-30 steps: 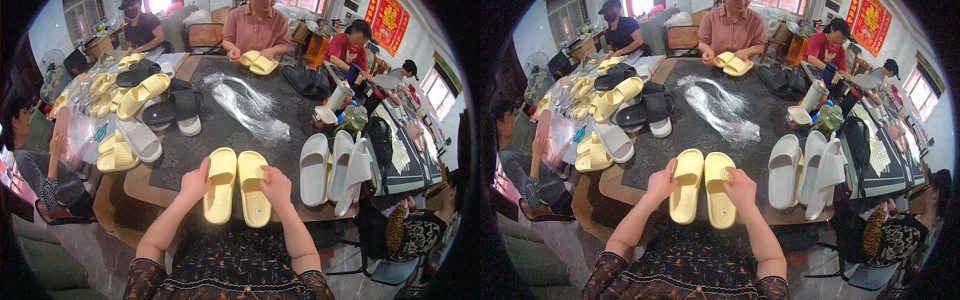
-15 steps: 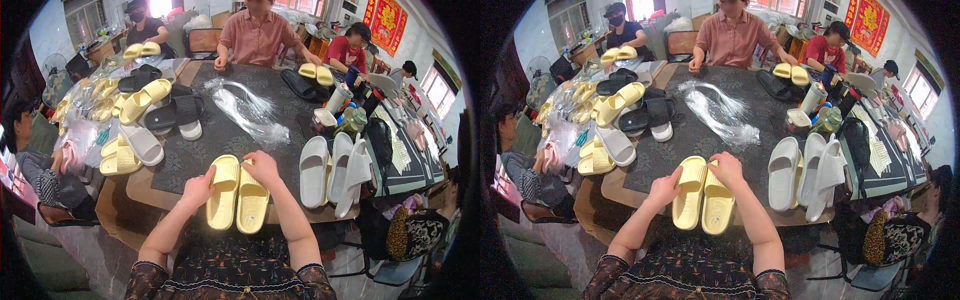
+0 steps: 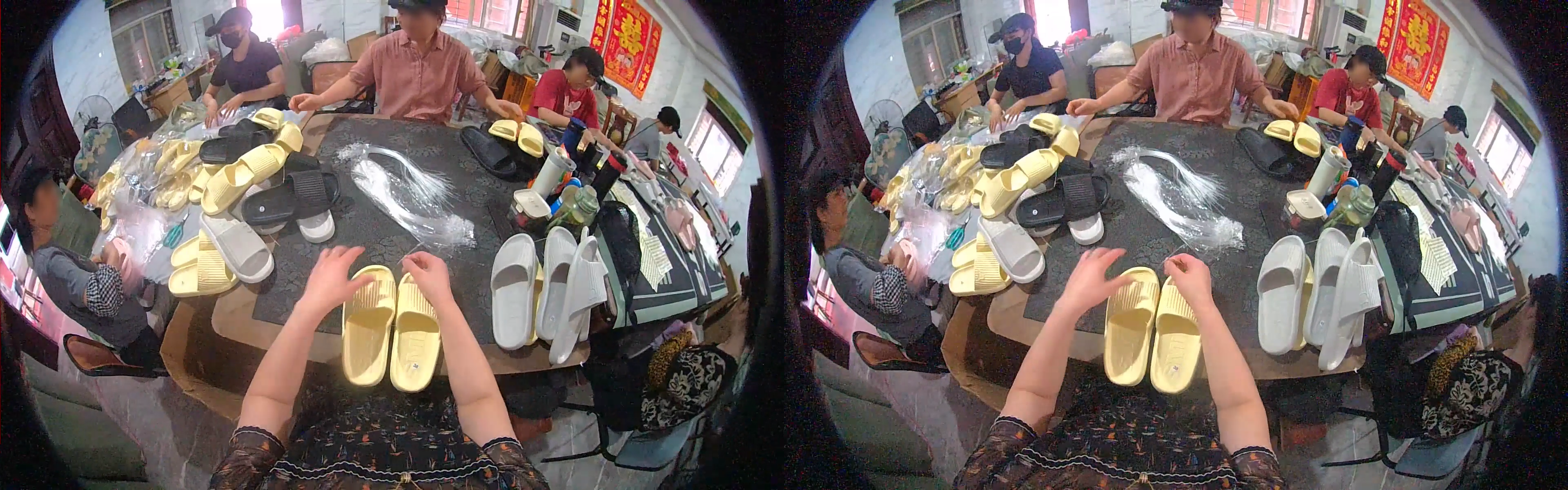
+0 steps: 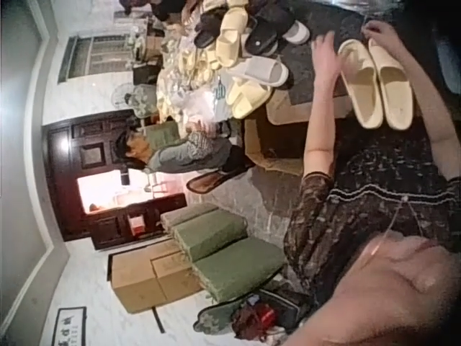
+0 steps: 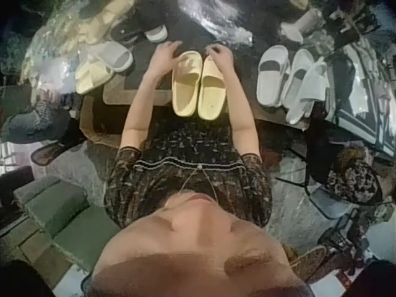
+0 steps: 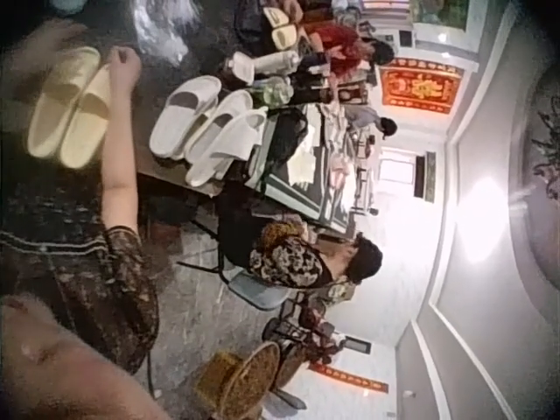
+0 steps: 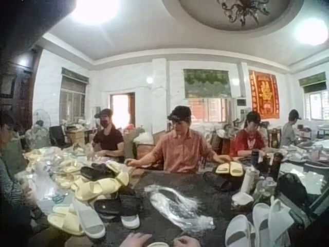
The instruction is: Inspect and organize various colored plastic slippers on a work table.
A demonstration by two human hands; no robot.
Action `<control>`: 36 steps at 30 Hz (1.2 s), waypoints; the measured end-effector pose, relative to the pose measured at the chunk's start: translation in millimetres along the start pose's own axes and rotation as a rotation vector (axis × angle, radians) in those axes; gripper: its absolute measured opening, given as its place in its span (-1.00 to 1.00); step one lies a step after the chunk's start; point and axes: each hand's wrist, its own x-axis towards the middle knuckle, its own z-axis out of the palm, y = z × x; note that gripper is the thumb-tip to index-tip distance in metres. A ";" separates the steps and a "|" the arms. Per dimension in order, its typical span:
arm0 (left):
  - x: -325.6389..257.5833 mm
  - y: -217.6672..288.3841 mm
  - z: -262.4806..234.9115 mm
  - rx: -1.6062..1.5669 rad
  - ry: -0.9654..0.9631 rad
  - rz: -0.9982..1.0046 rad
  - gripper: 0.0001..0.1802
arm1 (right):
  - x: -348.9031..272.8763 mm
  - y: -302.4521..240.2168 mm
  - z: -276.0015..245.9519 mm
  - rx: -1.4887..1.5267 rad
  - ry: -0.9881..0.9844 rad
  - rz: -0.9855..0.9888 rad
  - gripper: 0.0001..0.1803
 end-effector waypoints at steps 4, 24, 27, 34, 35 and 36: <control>44.4 13.7 46.3 -0.254 -0.034 -0.030 -0.49 | 1.2 11.9 3.3 0.438 -0.045 -0.006 -0.85; 45.4 -8.7 130.4 -0.988 -0.025 -0.165 -0.92 | 4.7 30.6 1.9 0.740 0.088 0.096 -0.86; 42.0 0.1 118.7 -1.062 0.006 -0.186 -0.90 | 0.3 22.1 4.7 0.707 0.092 0.045 -0.87; 38.8 8.5 109.2 -0.954 0.057 -0.229 -0.83 | -3.7 15.7 1.2 0.643 0.010 0.042 -0.89; 40.4 7.1 112.5 -0.954 0.055 -0.228 -0.83 | -2.0 21.9 0.2 0.669 0.044 0.051 -0.89; 41.6 3.1 114.5 -0.905 0.050 -0.230 -0.82 | -2.1 17.4 0.8 0.697 0.068 0.060 -0.90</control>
